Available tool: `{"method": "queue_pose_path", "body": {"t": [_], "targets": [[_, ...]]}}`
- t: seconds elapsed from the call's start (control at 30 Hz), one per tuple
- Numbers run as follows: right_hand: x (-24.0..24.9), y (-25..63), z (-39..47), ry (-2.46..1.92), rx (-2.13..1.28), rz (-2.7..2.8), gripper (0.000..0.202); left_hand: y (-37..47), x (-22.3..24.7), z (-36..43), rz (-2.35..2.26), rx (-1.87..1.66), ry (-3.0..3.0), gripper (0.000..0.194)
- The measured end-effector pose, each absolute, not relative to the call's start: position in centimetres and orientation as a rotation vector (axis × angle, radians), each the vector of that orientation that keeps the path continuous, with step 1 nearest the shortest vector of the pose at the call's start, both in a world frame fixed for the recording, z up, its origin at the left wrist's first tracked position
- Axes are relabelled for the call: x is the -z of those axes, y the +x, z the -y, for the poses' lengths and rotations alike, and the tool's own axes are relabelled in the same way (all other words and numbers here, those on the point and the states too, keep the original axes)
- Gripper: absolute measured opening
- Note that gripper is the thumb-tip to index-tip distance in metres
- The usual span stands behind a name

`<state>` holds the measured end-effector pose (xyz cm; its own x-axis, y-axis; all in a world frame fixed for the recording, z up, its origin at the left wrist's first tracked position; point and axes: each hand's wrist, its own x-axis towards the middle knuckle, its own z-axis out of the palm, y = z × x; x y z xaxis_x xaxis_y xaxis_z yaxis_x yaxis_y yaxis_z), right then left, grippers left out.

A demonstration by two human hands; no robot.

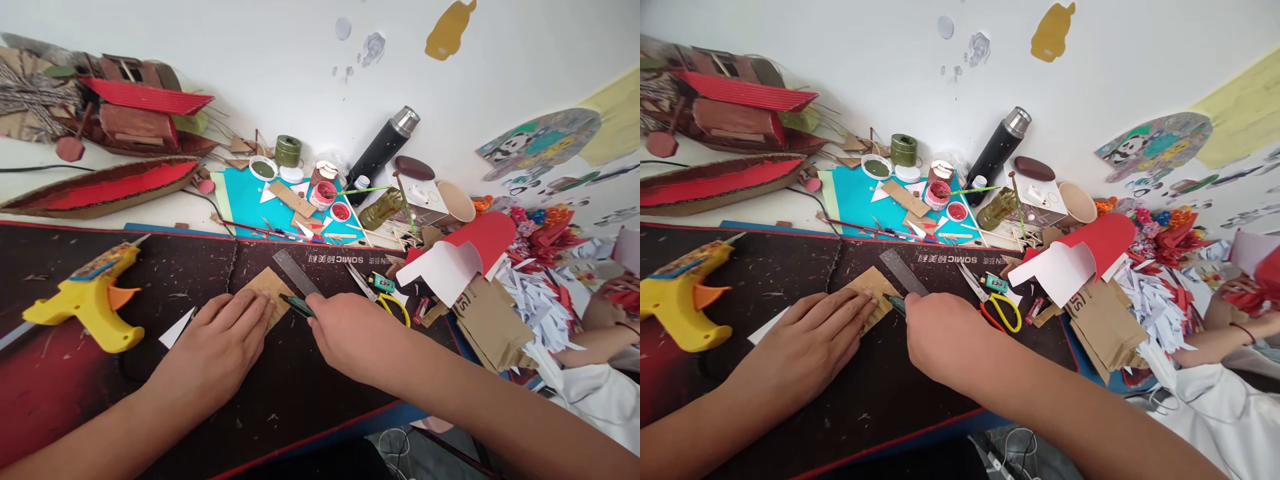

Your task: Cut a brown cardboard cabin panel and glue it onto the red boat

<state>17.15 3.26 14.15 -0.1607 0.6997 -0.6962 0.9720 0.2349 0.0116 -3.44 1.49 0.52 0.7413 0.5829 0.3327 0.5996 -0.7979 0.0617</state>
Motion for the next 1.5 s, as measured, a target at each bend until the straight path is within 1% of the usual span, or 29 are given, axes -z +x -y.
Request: {"method": "queue_pose_path", "body": {"t": [0.17,0.6,0.9,1.2,1.5], "targets": [[-14.2,17.4,-3.2,1.539,0.64,-1.954,0.027,-3.5,-0.7,-1.7,0.921,0.567,-2.844,0.042],[-13.8,17.6,-3.0,1.526,0.607,-1.977,0.024,-3.4,-0.7,-1.6,0.99,0.544,-2.874,0.04],[-13.5,17.3,-2.8,1.54,0.607,-1.973,0.025,-3.3,-0.9,-1.5,0.99,0.528,-2.867,0.041],[-12.3,19.0,-1.2,1.621,0.601,-2.095,0.026,-3.1,-0.9,-1.4,0.977,0.494,-2.842,0.039],[-13.5,19.6,-2.4,1.632,0.544,-2.154,0.023,-2.6,-1.1,-1.0,0.987,0.484,-2.787,0.042]]}}
